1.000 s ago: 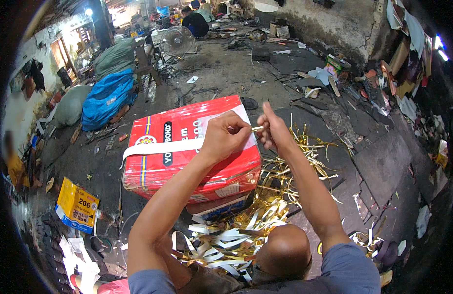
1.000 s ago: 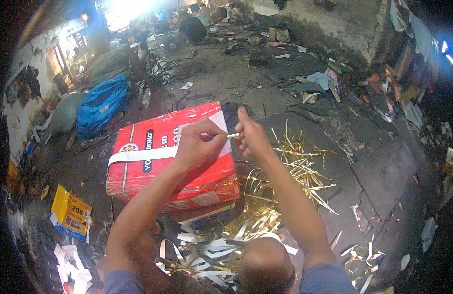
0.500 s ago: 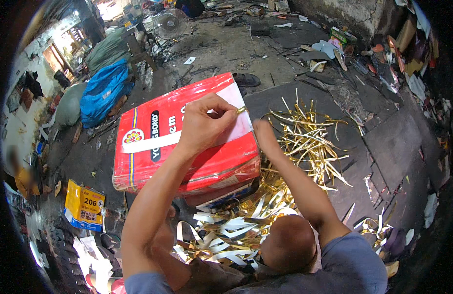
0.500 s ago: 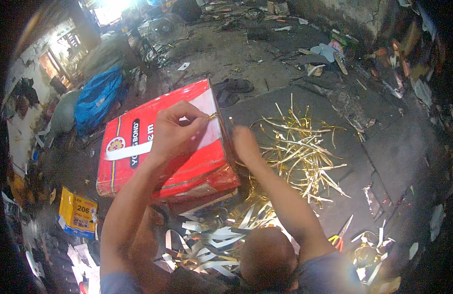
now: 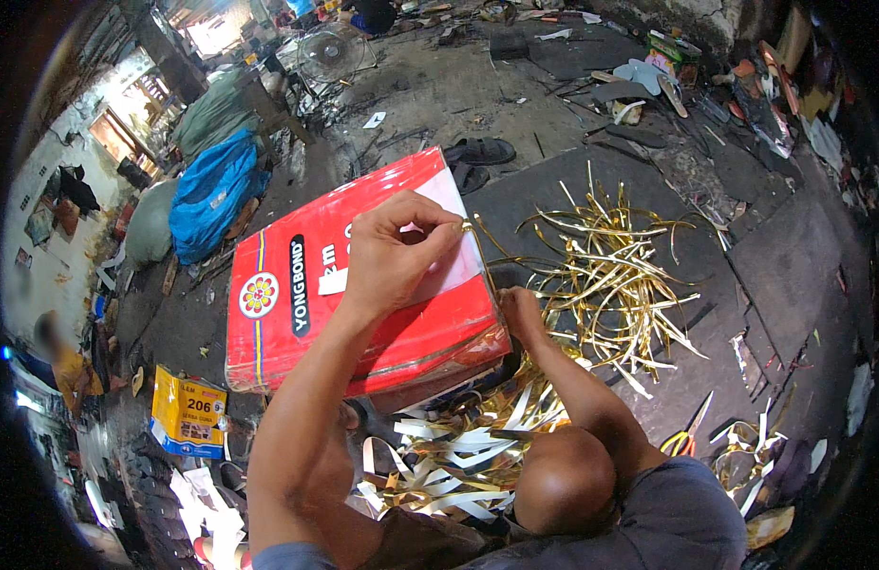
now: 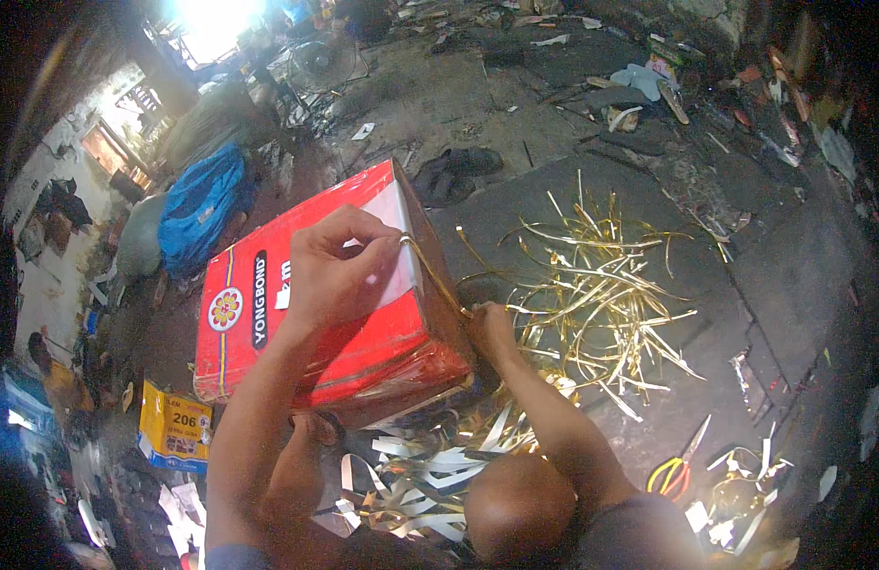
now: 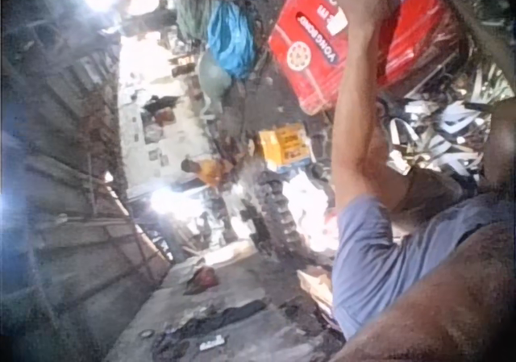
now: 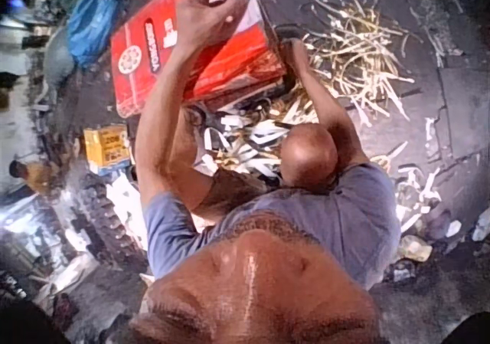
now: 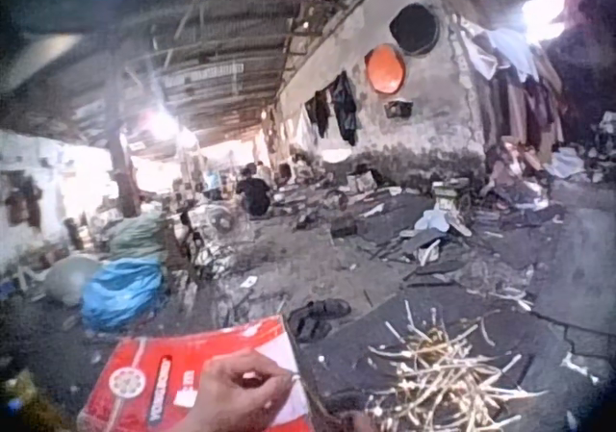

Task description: The person wraps a red cardboard box with white and gold ribbons. They repeatedly pull ribbon from a pile, wrap it around the box, and secure it by hand.

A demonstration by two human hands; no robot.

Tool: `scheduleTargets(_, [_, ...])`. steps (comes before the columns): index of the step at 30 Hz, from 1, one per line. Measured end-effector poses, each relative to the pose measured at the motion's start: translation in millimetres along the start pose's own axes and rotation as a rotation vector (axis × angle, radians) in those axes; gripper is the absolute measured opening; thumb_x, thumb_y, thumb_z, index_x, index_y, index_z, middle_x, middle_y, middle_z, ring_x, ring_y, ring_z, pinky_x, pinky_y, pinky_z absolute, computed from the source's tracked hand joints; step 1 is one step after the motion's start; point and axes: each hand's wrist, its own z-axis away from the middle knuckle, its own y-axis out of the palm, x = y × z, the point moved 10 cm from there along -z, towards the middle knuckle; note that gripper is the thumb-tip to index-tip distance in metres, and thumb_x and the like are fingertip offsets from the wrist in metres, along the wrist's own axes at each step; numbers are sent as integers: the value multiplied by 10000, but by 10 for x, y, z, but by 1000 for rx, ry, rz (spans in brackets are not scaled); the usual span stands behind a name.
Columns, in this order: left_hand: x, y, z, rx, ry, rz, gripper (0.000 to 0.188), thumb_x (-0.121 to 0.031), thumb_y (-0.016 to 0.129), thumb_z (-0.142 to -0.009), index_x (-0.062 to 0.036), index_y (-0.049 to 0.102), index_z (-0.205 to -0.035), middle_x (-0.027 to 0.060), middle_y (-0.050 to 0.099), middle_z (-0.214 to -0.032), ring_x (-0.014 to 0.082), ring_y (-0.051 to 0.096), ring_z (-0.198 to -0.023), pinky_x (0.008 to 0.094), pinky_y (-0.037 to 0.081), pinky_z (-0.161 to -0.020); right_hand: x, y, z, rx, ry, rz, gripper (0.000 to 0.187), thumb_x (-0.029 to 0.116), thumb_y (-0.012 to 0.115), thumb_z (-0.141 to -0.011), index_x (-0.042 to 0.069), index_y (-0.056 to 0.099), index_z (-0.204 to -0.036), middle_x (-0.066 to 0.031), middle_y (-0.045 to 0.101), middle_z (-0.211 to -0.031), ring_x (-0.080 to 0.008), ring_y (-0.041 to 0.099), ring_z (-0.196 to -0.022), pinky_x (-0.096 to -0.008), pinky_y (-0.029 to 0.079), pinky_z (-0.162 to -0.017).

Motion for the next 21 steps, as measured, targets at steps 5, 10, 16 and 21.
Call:
scheduleTargets(5, [20,19,-21,2,-9,-21,40,-27,778,-848,-20,791,-884,35,733,-865,78,657,-760,243,535,-664,-434,133,73,25,8,177,315,181,580,-983,-99,678,-876,-335,673,-859,-453,723,-846,-512,507,-720])
scheduleTargets(10, [-65,81,-72,14,79,23,37,51,725,-853,23,745,-838,45,700,-837,78,633,-766,224,502,-628,-1398,387,78,33,157,163,329,213,597,-970,-89,699,-887,-328,690,-862,-466,715,-844,-512,518,-721])
scheduleTargets(16, [-103,34,16,-1,77,-60,66,54,706,-853,19,761,-857,55,700,-878,94,636,-772,243,512,-657,-1711,581,162,90,128,250,342,239,600,-953,-72,725,-885,-328,702,-875,-479,715,-856,-530,545,-730])
scheduleTargets(21, [-423,121,33,40,356,-264,117,31,746,-860,-25,794,-951,81,721,-927,151,689,-808,280,547,-684,-2019,641,128,189,55,427,288,187,599,-919,-54,750,-875,-328,705,-887,-463,729,-879,-545,569,-789])
